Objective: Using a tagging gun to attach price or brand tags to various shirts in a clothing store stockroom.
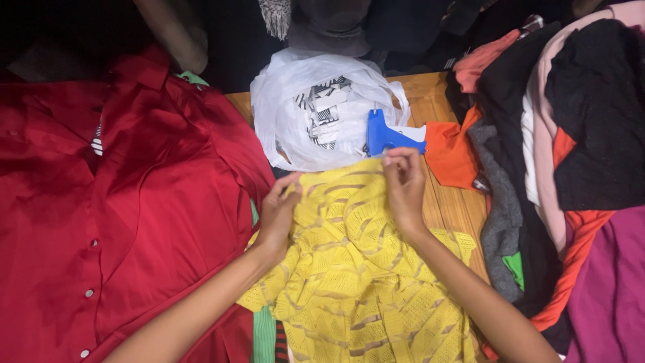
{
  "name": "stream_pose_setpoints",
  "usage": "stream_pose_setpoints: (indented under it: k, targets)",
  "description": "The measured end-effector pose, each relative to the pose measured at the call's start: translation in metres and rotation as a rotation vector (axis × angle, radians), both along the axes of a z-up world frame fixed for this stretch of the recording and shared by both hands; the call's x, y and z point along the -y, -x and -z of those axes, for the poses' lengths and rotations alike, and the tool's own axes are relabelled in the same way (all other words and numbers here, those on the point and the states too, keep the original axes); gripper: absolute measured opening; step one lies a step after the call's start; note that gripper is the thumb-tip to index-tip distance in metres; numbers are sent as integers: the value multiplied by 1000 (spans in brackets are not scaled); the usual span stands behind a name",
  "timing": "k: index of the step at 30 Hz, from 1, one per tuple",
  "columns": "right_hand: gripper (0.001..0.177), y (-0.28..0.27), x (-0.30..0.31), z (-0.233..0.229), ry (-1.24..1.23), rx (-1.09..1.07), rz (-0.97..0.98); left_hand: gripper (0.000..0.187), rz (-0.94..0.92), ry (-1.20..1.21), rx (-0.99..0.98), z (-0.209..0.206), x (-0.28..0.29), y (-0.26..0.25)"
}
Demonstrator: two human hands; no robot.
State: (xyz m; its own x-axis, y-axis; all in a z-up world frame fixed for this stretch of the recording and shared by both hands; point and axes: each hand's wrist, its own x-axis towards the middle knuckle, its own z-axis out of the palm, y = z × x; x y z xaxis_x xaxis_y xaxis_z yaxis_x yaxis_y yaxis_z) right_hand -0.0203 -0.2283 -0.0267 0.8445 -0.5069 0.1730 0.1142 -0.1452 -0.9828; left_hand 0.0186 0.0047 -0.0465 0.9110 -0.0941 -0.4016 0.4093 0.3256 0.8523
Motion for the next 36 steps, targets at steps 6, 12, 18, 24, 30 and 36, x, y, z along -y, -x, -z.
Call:
stream_pose_setpoints:
  k: [6,12,18,24,30,36]
  targets:
    - [13,-7,2,12,567,63,-43,46,71,-43,-48,-2,-4,1]
    - [23,-28,-1,-25,713,28,-181,41,89,-29,-53,20,-6,-4]
    - [29,-88,3,-22,928,89,-194,37,100,-5,-55,30,-2,-10]
    - [13,-150,-4,1,1167,193,-225,37,66,55,-51,32,-2,-9]
    - [3,-150,-21,2,1302,172,-238,34,64,75,-57,35,-3,-9]
    - [15,-144,-21,5,1411,214,-214,35,89,68,-61,39,0,-12]
